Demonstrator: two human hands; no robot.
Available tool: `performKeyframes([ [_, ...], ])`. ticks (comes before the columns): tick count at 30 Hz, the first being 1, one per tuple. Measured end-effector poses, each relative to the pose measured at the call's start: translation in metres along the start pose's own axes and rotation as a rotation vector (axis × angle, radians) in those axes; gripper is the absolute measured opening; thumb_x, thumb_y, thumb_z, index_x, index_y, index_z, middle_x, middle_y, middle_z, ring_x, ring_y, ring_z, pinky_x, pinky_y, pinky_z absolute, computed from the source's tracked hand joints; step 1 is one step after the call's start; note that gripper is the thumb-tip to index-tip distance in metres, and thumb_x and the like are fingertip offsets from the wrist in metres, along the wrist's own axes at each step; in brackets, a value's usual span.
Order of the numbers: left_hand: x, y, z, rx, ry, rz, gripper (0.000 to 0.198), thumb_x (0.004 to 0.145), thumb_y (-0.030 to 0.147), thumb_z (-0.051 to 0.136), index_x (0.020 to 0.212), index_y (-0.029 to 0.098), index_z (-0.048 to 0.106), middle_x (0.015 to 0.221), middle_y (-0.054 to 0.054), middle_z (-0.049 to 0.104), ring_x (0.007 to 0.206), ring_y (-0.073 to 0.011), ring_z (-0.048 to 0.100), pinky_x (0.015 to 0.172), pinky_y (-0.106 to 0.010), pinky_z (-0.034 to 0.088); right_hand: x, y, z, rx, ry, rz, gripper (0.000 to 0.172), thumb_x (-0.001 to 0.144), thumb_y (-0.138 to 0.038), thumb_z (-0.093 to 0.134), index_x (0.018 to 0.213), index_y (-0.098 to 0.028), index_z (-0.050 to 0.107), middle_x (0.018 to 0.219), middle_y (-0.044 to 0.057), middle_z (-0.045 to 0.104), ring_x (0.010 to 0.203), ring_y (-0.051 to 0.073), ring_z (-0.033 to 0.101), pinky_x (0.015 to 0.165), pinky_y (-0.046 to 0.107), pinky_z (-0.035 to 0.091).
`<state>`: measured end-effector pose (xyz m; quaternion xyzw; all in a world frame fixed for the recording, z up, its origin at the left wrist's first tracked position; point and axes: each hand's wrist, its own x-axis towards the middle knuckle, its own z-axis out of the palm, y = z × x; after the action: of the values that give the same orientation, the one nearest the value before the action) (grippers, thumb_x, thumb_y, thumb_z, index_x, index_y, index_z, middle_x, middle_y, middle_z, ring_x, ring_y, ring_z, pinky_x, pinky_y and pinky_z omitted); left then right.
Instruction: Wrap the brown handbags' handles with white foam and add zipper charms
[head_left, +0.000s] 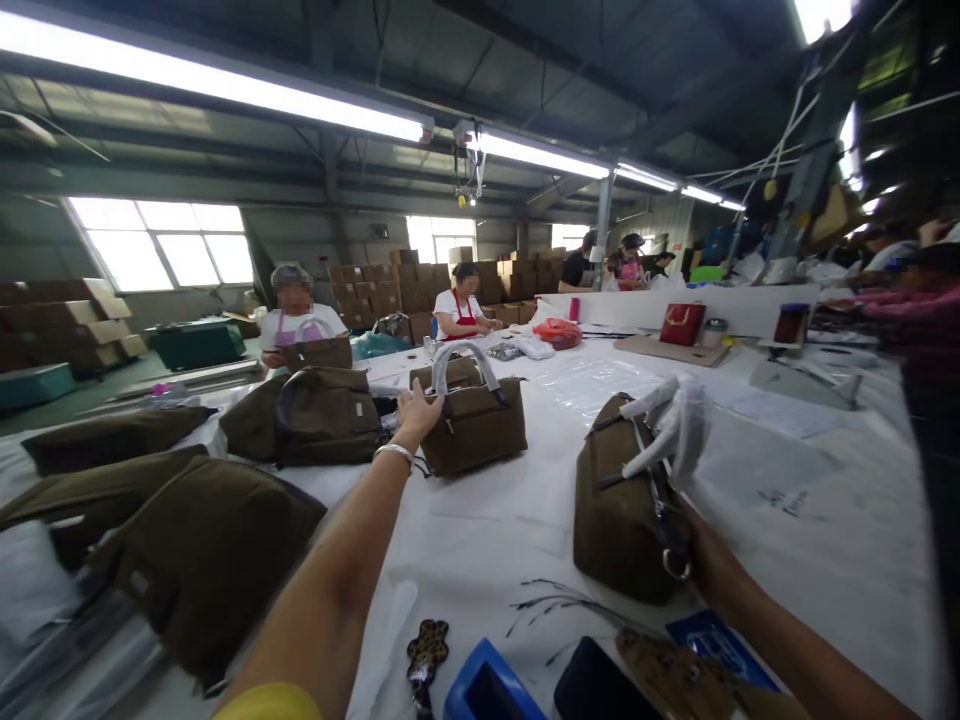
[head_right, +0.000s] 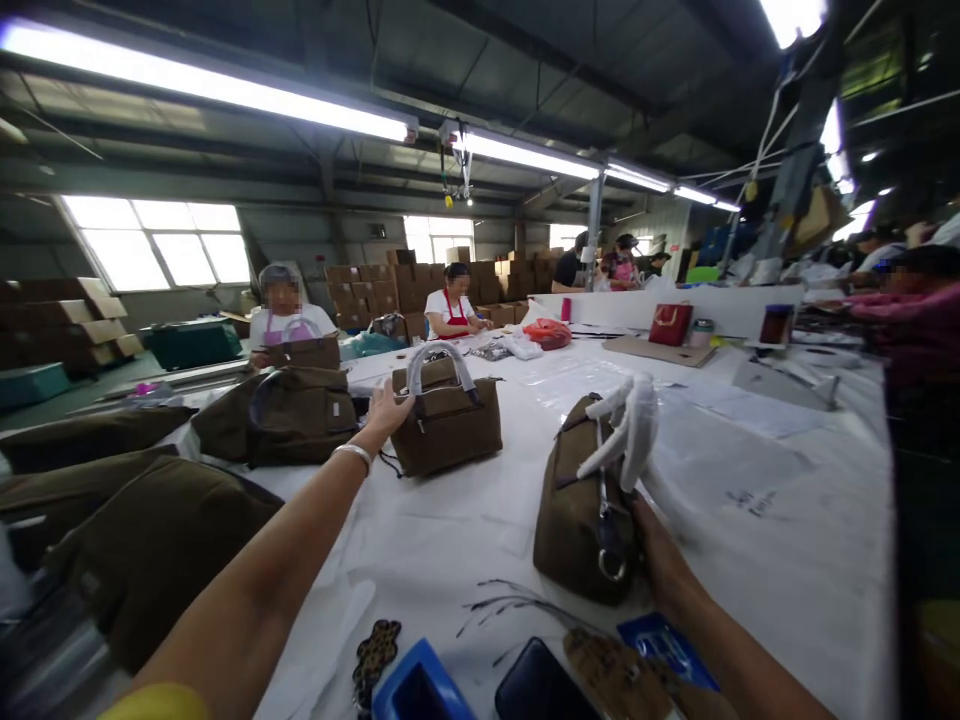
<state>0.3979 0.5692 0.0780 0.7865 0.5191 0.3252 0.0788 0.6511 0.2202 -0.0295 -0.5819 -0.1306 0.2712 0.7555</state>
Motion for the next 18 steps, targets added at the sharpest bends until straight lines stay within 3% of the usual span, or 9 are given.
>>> performKeyframes([
  [2, -0.005, -0.005, 0.009, -0.004, -0.007, -0.027, 0.048, 0.094, 0.040, 0.063, 0.136, 0.019, 0.053, 0.142, -0.013, 0.052, 0.128, -0.0321, 0.052, 0.107, -0.058, 0.042, 0.002, 0.002, -0.004, -0.047, 0.018, 0.055, 0.030, 0.083, -0.046, 0.068, 0.106, -0.028, 0.075, 0.103, 0.006, 0.077, 0.084, 0.024, 0.073, 0.055, 0.030, 0.057],
  [4, -0.027, -0.006, 0.014, -0.014, -0.003, 0.013, 0.048, 0.093, 0.041, 0.064, 0.134, 0.018, 0.054, 0.137, -0.013, 0.055, 0.125, -0.0315, 0.053, 0.105, -0.057, 0.043, 0.004, 0.003, -0.004, -0.080, 0.057, 0.113, 0.030, 0.086, -0.048, 0.064, 0.108, -0.031, 0.074, 0.110, 0.003, 0.076, 0.094, 0.023, 0.071, 0.058, 0.028, 0.057],
  [6, -0.055, -0.005, 0.015, -0.042, -0.006, 0.113, 0.051, 0.090, 0.046, 0.066, 0.132, 0.018, 0.056, 0.131, -0.012, 0.059, 0.121, -0.0306, 0.056, 0.103, -0.053, 0.044, 0.003, 0.002, -0.002, -0.089, 0.109, 0.152, 0.028, 0.086, -0.047, 0.063, 0.107, -0.032, 0.074, 0.110, 0.002, 0.077, 0.097, 0.023, 0.071, 0.057, 0.028, 0.056],
  [9, -0.083, -0.002, 0.008, -0.123, -0.034, 0.288, 0.051, 0.088, 0.052, 0.066, 0.129, 0.023, 0.059, 0.116, -0.007, 0.067, 0.101, -0.0233, 0.065, 0.090, -0.038, 0.052, -0.001, -0.001, 0.003, -0.074, 0.124, 0.160, 0.025, 0.085, -0.042, 0.063, 0.105, -0.031, 0.074, 0.106, 0.002, 0.078, 0.094, 0.023, 0.072, 0.059, 0.028, 0.056],
  [11, -0.082, 0.003, 0.001, -0.172, -0.016, 0.356, 0.046, 0.093, 0.051, 0.059, 0.131, 0.024, 0.056, 0.114, -0.006, 0.068, 0.096, -0.0202, 0.067, 0.086, -0.032, 0.053, -0.006, -0.005, 0.006, -0.075, 0.116, 0.169, 0.026, 0.085, -0.039, 0.062, 0.105, -0.028, 0.073, 0.101, 0.002, 0.078, 0.090, 0.022, 0.072, 0.061, 0.028, 0.056],
  [15, -0.060, 0.026, -0.004, -0.186, 0.046, 0.469, 0.070, 0.092, 0.051, 0.061, 0.149, 0.019, 0.035, 0.149, -0.016, 0.049, 0.135, -0.0291, 0.048, 0.109, -0.044, 0.040, -0.013, -0.009, 0.011, -0.082, 0.110, 0.198, 0.029, 0.084, -0.040, 0.063, 0.107, -0.023, 0.071, 0.092, 0.002, 0.079, 0.085, 0.021, 0.073, 0.064, 0.027, 0.056],
  [18, -0.058, 0.057, 0.003, -0.143, -0.036, 0.629, 0.085, 0.079, 0.049, 0.077, 0.149, 0.025, 0.036, 0.139, -0.012, 0.060, 0.129, -0.0309, 0.054, 0.115, -0.052, 0.032, -0.012, -0.008, 0.010, -0.077, 0.095, 0.207, 0.034, 0.082, -0.044, 0.065, 0.109, -0.023, 0.069, 0.090, 0.001, 0.079, 0.085, 0.021, 0.073, 0.066, 0.027, 0.056],
])
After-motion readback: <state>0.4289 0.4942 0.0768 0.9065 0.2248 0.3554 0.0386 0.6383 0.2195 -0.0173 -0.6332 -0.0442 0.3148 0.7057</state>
